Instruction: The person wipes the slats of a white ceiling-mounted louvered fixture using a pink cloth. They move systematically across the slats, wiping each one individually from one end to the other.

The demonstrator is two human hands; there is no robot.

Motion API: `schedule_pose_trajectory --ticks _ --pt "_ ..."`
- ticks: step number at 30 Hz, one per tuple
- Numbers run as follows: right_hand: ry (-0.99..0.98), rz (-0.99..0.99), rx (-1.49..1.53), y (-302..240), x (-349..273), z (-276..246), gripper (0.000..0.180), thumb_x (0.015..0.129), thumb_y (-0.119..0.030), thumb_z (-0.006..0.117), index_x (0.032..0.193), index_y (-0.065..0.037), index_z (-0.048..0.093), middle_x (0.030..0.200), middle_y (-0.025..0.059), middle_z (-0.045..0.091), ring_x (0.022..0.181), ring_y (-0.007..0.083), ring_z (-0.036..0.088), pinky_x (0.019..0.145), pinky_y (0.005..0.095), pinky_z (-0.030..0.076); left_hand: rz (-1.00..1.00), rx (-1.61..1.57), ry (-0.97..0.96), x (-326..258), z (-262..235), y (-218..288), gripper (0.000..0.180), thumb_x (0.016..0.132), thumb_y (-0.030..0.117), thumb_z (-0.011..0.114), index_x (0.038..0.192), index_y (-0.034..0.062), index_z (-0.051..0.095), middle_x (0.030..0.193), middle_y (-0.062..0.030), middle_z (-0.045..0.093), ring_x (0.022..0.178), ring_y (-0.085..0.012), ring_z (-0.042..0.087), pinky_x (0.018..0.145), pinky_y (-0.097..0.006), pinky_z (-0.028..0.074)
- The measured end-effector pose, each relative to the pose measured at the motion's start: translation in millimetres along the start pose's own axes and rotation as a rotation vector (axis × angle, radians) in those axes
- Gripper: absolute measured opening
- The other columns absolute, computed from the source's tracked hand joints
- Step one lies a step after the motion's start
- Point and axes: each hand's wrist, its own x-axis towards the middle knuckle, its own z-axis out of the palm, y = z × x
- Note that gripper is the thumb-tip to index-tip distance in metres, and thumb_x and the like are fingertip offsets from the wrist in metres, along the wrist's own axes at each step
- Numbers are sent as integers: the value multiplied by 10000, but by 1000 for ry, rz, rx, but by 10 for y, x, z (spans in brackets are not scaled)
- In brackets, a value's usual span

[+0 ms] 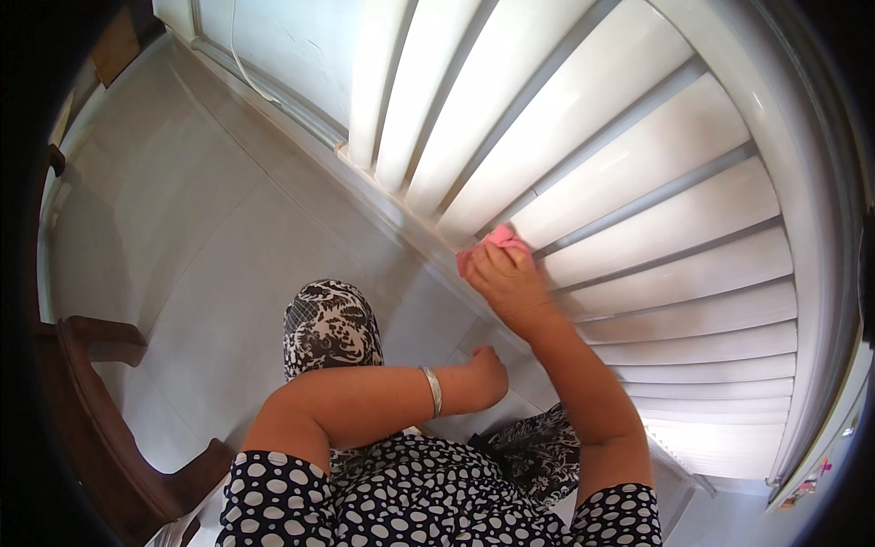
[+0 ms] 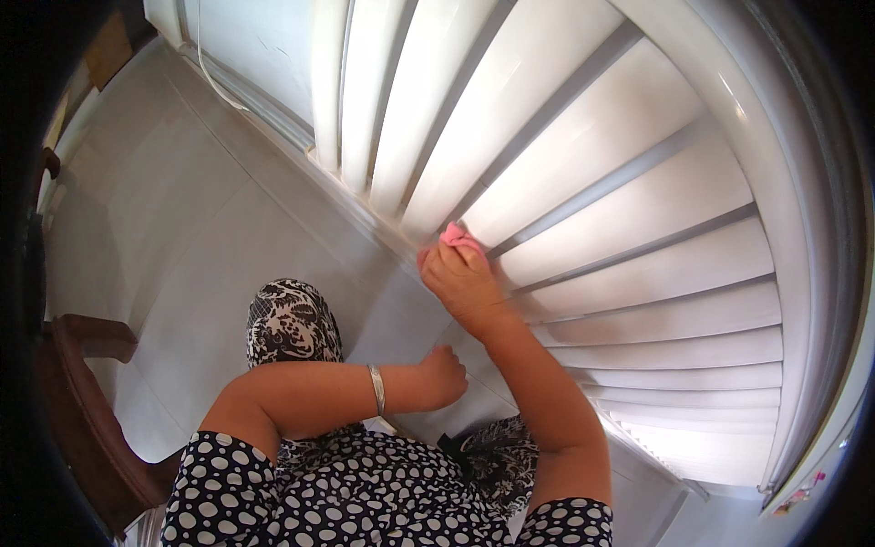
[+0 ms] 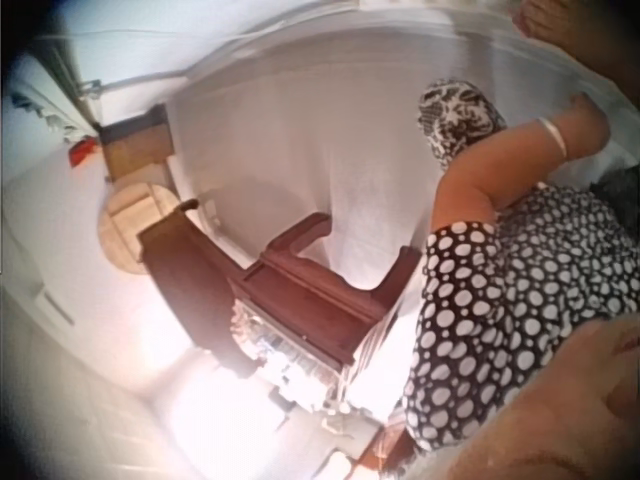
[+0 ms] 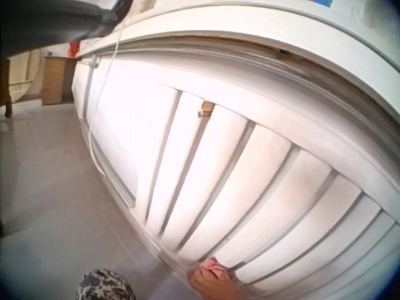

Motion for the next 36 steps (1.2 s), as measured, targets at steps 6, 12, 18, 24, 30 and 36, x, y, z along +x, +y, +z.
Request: schedule_pose_trajectory --ticks 6,12,18,24,30,36 --pt "-24 -60 84 -215 95 317 297 764 -149 564 1057 -126 611 1093 37 573 1174 228 481 1017 359 334 -36 -9 23 40 -21 -20 148 781 173 602 849 121 723 907 -60 685 861 -246 651 753 -390 443" --pt "84 41 -82 185 281 -537 259 739 -142 570 986 -98 635 1074 51 590 1154 234 494 1049 439 311 32 10 111 26 -3 -66 121 764 153 603 807 122 712 863 -52 676 821 -244 646 710 -394 434" --pt "281 283 -348 897 458 -2085 448 665 36 596 1065 -157 654 1116 50 590 1160 267 497 1041 474 331 45 -14 20 -1 27 -91 105 752 136 608 780 127 709 846 -55 671 812 -252 648 674 -398 435" --pt "415 302 -363 1039 423 -2120 379 690 87 589 1008 -109 659 1083 41 609 1109 251 534 951 420 391 32 -62 -59 -4 -77 -90 122 756 146 634 830 125 728 906 -63 687 867 -248 657 694 -390 452" --pt "214 122 -102 558 511 -1086 90 725 -142 605 803 -109 632 954 39 557 1028 233 501 962 418 350 18 -42 -177 -46 -257 -38 158 760 177 654 883 112 731 938 -81 686 895 -268 653 741 -437 462" --pt "100 91 -149 235 481 -422 93 710 -140 624 790 -96 643 930 71 542 1011 269 490 968 436 356 41 28 -131 5 -72 -3 196 747 179 646 909 97 718 973 -105 677 898 -281 647 753 -489 454"
